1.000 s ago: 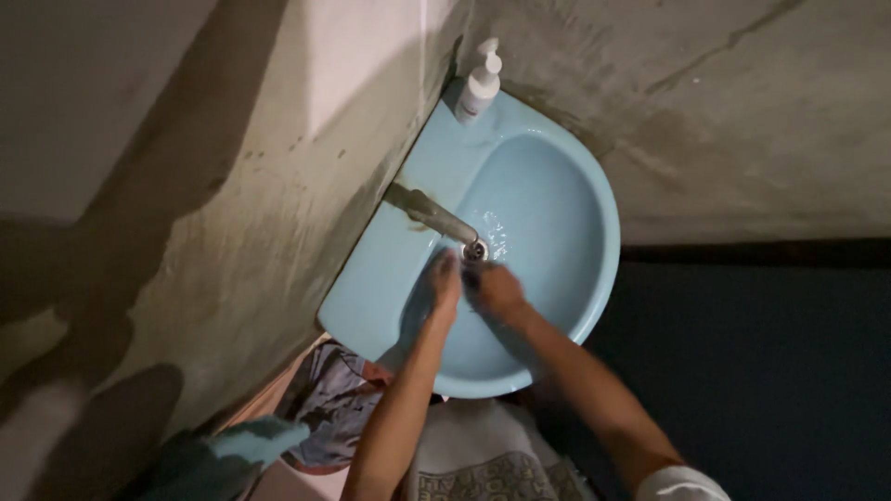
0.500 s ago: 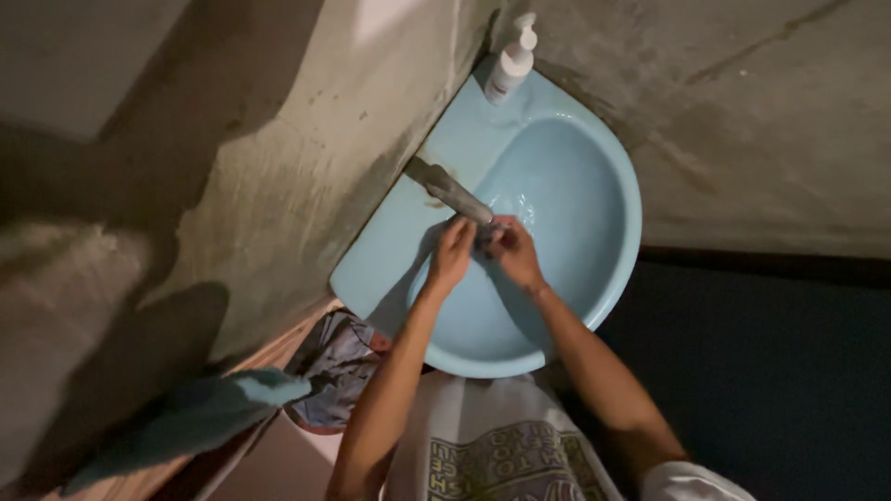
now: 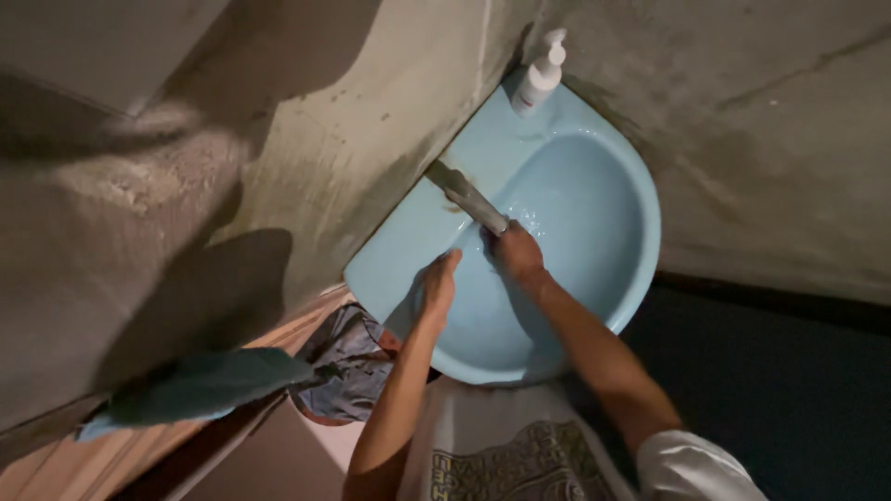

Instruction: Cleaning a bathroom sink and faucet with a cloth and cleaning solution.

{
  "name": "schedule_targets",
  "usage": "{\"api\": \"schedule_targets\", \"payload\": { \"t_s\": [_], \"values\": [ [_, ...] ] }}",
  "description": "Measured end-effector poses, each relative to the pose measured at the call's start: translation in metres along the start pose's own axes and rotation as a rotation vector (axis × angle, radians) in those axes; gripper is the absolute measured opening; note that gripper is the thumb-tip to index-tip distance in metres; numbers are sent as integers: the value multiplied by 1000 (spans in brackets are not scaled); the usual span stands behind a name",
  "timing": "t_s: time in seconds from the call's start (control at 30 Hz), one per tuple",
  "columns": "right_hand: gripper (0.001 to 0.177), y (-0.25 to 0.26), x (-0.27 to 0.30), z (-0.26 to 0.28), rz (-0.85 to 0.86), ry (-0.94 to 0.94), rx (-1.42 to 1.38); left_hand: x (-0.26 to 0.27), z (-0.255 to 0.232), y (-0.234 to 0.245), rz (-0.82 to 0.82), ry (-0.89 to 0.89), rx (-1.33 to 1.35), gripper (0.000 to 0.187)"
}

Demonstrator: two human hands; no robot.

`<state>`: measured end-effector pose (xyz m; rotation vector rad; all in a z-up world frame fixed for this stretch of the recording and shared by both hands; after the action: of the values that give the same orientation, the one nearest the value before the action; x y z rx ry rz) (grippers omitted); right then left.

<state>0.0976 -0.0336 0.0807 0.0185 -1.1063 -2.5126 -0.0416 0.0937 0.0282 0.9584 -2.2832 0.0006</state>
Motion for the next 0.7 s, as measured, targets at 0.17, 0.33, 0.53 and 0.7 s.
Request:
{"api": "schedule_targets", "payload": {
  "t_s": [0.17,0.33,0.53,0.7],
  "values": [
    [15,-16,6,-4,89,193,-262,3,-8,-8,10,-34,138,53],
    [15,0,-19,-28,-69,46,-425,-8,5,-22,-48,-122,173,49],
    [14,102,-50,-9,-455,8,-597,-41,38,-98,31,-110,294,36],
    [41,144,-71,53,-787,430,-212,-19,-24,-122,105,-102,309,30]
  ]
}}
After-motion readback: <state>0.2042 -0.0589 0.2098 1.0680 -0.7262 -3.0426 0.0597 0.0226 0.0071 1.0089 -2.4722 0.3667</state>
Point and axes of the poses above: each hand's wrist, its own x-axis away from the middle knuckle, its own y-axis out of the back of the hand, z = x × y, the point moved 6 cm from there along -x, towards the middle knuckle, and after that the axes turned 14 degrees about -z, right-handed, at the moved point
